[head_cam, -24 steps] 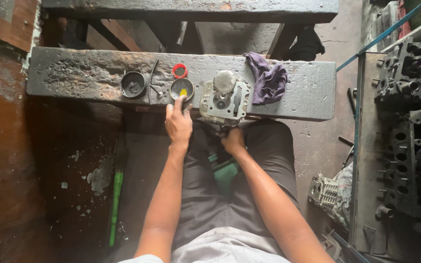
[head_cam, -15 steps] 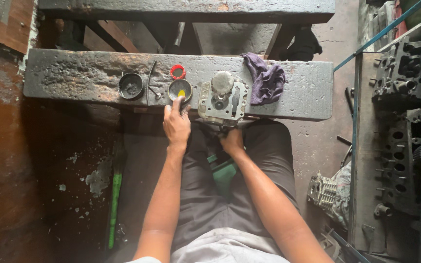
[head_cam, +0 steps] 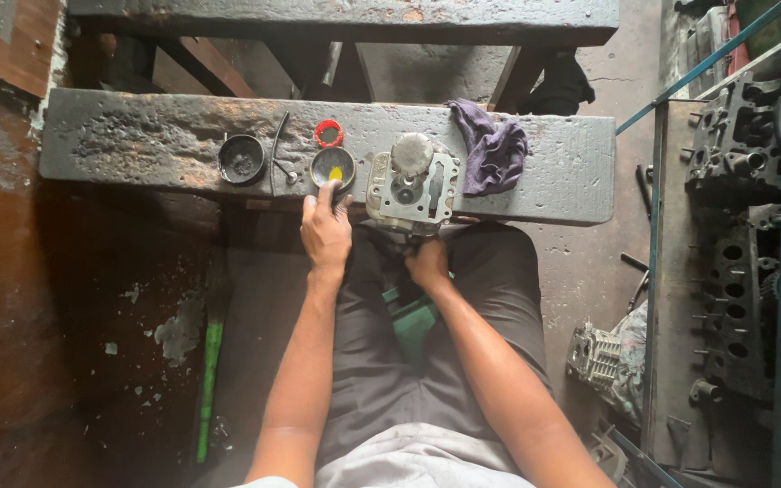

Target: The person cleans and reassembles a small engine cylinder head, applying a yellow substance by hand and using a cloth to wipe different surfaces of the metal part.

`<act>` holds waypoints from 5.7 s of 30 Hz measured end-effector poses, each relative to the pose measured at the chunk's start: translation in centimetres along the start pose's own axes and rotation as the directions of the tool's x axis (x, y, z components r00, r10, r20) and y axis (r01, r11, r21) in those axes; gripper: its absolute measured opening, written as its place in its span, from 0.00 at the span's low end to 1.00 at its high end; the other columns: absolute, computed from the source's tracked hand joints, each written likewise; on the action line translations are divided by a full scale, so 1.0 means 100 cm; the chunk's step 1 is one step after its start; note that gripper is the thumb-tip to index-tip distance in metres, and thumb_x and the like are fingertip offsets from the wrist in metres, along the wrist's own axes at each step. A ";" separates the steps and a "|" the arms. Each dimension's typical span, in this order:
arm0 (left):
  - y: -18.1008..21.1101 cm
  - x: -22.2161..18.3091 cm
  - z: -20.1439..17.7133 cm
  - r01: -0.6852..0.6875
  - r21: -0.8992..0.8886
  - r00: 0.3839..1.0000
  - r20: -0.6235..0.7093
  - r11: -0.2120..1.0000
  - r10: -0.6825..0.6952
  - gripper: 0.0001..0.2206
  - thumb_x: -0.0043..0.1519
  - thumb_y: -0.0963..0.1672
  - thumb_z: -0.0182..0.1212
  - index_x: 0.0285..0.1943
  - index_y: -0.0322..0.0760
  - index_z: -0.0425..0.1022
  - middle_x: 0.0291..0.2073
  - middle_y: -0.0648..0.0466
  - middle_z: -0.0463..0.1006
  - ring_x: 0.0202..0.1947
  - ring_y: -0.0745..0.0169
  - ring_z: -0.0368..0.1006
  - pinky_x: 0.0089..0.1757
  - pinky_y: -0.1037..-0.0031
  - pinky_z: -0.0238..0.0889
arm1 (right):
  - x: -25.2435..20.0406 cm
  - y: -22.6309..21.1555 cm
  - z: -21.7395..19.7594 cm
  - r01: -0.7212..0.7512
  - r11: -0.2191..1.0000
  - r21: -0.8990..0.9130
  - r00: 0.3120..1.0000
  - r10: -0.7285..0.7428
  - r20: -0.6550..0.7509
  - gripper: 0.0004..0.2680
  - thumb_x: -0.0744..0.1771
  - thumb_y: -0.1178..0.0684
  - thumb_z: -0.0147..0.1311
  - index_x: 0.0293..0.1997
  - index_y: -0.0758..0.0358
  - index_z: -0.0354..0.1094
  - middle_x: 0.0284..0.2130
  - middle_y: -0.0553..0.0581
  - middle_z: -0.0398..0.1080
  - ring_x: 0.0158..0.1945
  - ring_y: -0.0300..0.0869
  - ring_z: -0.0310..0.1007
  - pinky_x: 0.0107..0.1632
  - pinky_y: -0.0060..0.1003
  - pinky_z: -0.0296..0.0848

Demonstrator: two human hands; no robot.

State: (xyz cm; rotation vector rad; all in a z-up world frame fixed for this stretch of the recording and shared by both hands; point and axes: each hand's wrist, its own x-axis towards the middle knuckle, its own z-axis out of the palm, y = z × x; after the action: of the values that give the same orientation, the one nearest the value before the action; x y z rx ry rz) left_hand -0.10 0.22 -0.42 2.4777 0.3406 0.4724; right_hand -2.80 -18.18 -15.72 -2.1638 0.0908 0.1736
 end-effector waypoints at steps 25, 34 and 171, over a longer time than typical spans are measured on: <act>0.070 -0.053 -0.016 -0.257 -0.288 0.966 -0.054 0.923 0.252 0.26 0.56 0.42 0.71 0.65 0.43 0.72 0.62 0.45 0.63 0.60 0.45 0.59 0.61 0.58 0.52 | -0.004 -0.017 -0.012 0.015 0.980 0.197 1.000 -0.019 0.020 0.12 0.58 0.61 0.62 0.44 0.67 0.74 0.38 0.66 0.78 0.45 0.54 0.81 0.46 0.45 0.76; 0.055 -0.058 0.008 -0.113 -0.479 0.990 0.023 0.871 0.141 0.20 0.61 0.41 0.70 0.63 0.46 0.79 0.66 0.50 0.62 0.64 0.50 0.58 0.64 0.62 0.53 | -0.006 -0.032 -0.018 0.045 0.970 0.240 0.999 -0.038 -0.034 0.11 0.59 0.63 0.63 0.44 0.65 0.75 0.37 0.62 0.79 0.43 0.50 0.81 0.44 0.43 0.76; -0.128 -0.078 0.207 0.496 -0.383 0.632 0.774 0.779 -0.022 0.25 0.67 0.50 0.44 0.64 0.27 0.72 0.59 0.42 0.77 0.61 0.48 0.71 0.59 0.64 0.62 | -0.016 0.040 0.110 -0.528 0.600 0.601 0.843 0.453 0.289 0.25 0.69 0.34 0.38 0.69 0.64 0.57 0.60 0.64 0.64 0.61 0.53 0.65 0.62 0.47 0.66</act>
State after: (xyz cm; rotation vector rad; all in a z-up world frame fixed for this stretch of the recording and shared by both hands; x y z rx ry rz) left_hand -0.50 -2.63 -25.84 1.7571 0.1853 -0.5286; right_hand -5.89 -11.38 -24.83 -1.3510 0.6112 0.4994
